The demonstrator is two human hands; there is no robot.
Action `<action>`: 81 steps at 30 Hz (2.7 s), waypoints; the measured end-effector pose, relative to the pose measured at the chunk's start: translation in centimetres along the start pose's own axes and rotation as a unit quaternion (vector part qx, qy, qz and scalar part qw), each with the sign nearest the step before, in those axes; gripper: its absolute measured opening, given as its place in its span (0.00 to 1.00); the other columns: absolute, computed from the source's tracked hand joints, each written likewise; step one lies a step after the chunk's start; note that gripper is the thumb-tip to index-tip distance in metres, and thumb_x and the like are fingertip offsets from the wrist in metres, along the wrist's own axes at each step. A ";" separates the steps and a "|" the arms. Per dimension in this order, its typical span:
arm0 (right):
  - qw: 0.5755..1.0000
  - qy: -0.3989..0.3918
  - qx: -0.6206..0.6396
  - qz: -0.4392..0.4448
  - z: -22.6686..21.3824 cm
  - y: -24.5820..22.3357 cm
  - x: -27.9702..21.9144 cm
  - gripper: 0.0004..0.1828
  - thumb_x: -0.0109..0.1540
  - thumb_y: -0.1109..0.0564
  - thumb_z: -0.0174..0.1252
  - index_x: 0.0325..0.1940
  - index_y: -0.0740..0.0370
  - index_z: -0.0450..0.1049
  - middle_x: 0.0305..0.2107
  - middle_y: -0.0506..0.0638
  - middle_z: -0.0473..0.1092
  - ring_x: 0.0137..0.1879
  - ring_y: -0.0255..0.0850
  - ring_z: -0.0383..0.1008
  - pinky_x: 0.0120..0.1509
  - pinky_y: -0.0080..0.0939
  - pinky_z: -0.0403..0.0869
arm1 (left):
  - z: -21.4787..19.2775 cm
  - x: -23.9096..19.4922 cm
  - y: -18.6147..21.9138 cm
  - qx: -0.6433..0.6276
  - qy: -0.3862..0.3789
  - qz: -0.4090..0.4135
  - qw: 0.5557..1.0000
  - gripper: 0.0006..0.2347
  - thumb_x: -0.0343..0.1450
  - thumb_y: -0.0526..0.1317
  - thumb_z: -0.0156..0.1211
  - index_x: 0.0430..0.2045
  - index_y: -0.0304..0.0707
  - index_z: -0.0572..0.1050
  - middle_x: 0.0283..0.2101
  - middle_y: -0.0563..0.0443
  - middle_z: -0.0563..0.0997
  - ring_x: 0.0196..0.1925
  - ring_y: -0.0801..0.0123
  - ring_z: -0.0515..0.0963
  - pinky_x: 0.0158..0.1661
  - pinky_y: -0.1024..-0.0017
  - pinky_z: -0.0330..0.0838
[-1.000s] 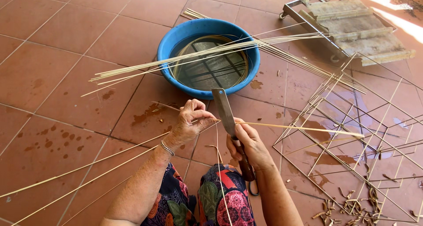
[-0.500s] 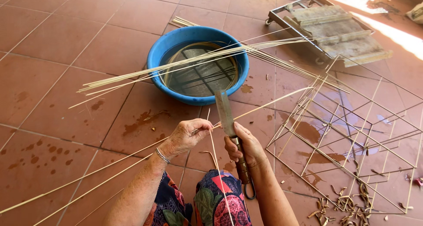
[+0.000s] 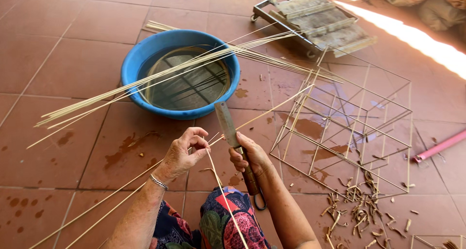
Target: The person sits on a tiled floor and uses a knife to split long bamboo strips into thinner strands. The person repeatedly shaves and separates the strips, placing finished pieces aside and occasionally dipping them into a nearby blue basin of water.
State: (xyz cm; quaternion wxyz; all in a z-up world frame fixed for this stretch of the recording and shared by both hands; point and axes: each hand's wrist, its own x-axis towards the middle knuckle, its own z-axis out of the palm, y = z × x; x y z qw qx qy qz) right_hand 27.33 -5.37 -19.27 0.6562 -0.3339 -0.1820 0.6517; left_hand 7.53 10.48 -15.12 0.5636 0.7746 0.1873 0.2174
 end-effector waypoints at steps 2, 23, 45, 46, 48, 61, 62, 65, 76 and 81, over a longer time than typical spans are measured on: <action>1.000 0.007 0.007 0.009 -0.3 -0.1 -0.1 0.23 0.72 0.39 0.42 0.60 0.57 0.68 0.16 0.45 0.60 0.14 0.31 0.54 0.17 0.33 0.57 | 0.2 0.4 0.4 0.007 0.002 0.010 1.000 0.14 0.66 0.33 0.68 0.43 0.39 0.74 0.31 0.57 0.85 0.35 0.81 0.81 0.37 0.78 0.77; 0.998 0.051 0.014 -0.019 -4.5 -0.4 -2.6 0.22 0.74 0.37 0.42 0.60 0.54 0.65 0.17 0.45 0.61 0.15 0.31 0.53 0.18 0.33 0.58 | 2.2 1.7 -3.1 0.094 -0.029 0.039 0.994 0.07 0.66 0.36 0.68 0.34 0.37 0.82 0.30 0.54 0.85 0.28 0.80 0.80 0.31 0.76 0.77; 0.995 0.089 -0.001 -0.041 -7.5 -0.5 -3.1 0.26 0.73 0.36 0.39 0.62 0.55 0.68 0.16 0.43 0.60 0.15 0.30 0.53 0.19 0.33 0.59 | 2.0 2.1 -3.0 0.135 -0.064 -0.017 0.989 0.06 0.67 0.38 0.69 0.33 0.37 0.83 0.27 0.55 0.85 0.28 0.79 0.81 0.33 0.77 0.79; 0.996 0.085 0.001 -0.040 -7.7 -0.5 -3.2 0.27 0.73 0.36 0.39 0.62 0.55 0.68 0.16 0.43 0.60 0.15 0.30 0.53 0.19 0.33 0.59 | 2.0 2.2 -3.2 0.133 -0.070 -0.020 0.988 0.06 0.67 0.38 0.69 0.33 0.37 0.83 0.27 0.54 0.86 0.28 0.79 0.82 0.34 0.78 0.79; 0.995 0.089 0.005 -0.037 -8.1 -0.3 -3.3 0.27 0.72 0.36 0.39 0.63 0.55 0.69 0.16 0.43 0.60 0.15 0.30 0.53 0.19 0.33 0.59 | 2.0 2.2 -3.4 0.127 -0.072 -0.022 0.989 0.06 0.67 0.38 0.69 0.32 0.36 0.82 0.27 0.54 0.85 0.28 0.79 0.81 0.33 0.77 0.78; 0.993 0.007 0.049 -0.104 -4.9 -1.2 -5.5 0.30 0.73 0.36 0.38 0.72 0.52 0.62 0.16 0.44 0.60 0.15 0.30 0.54 0.21 0.33 0.60 | 2.1 1.6 -2.5 0.168 0.005 -0.037 0.985 0.07 0.68 0.38 0.67 0.35 0.38 0.86 0.22 0.49 0.86 0.22 0.76 0.77 0.26 0.74 0.73; 0.992 -0.008 0.048 -0.112 -4.3 -1.3 -5.7 0.31 0.74 0.36 0.38 0.75 0.53 0.60 0.16 0.44 0.59 0.15 0.30 0.54 0.21 0.33 0.60 | 2.2 1.6 -2.2 0.174 0.008 -0.032 0.984 0.07 0.68 0.38 0.67 0.35 0.38 0.86 0.23 0.50 0.86 0.23 0.76 0.79 0.27 0.75 0.74; 0.993 -0.029 0.070 -0.095 -3.1 -1.3 -5.9 0.32 0.75 0.35 0.38 0.77 0.55 0.58 0.18 0.44 0.60 0.17 0.31 0.54 0.22 0.32 0.59 | 2.5 1.7 -1.7 0.197 0.012 -0.033 0.980 0.07 0.67 0.40 0.67 0.34 0.41 0.86 0.25 0.51 0.87 0.23 0.75 0.83 0.28 0.75 0.76; 0.996 0.003 0.090 -0.021 -4.5 1.2 -4.8 0.32 0.74 0.34 0.37 0.75 0.54 0.59 0.19 0.44 0.61 0.18 0.31 0.54 0.23 0.34 0.59 | 2.3 2.4 -5.6 0.341 0.000 -0.185 0.922 0.10 0.67 0.50 0.66 0.34 0.50 0.87 0.29 0.49 0.88 0.33 0.63 0.87 0.41 0.66 0.79; 0.996 0.020 0.085 -0.032 -4.7 2.2 -5.0 0.31 0.76 0.35 0.37 0.74 0.58 0.61 0.18 0.44 0.61 0.18 0.30 0.53 0.22 0.31 0.56 | 2.6 2.3 -5.7 0.306 -0.024 -0.168 0.937 0.10 0.67 0.46 0.66 0.33 0.44 0.87 0.27 0.50 0.88 0.30 0.70 0.85 0.37 0.70 0.77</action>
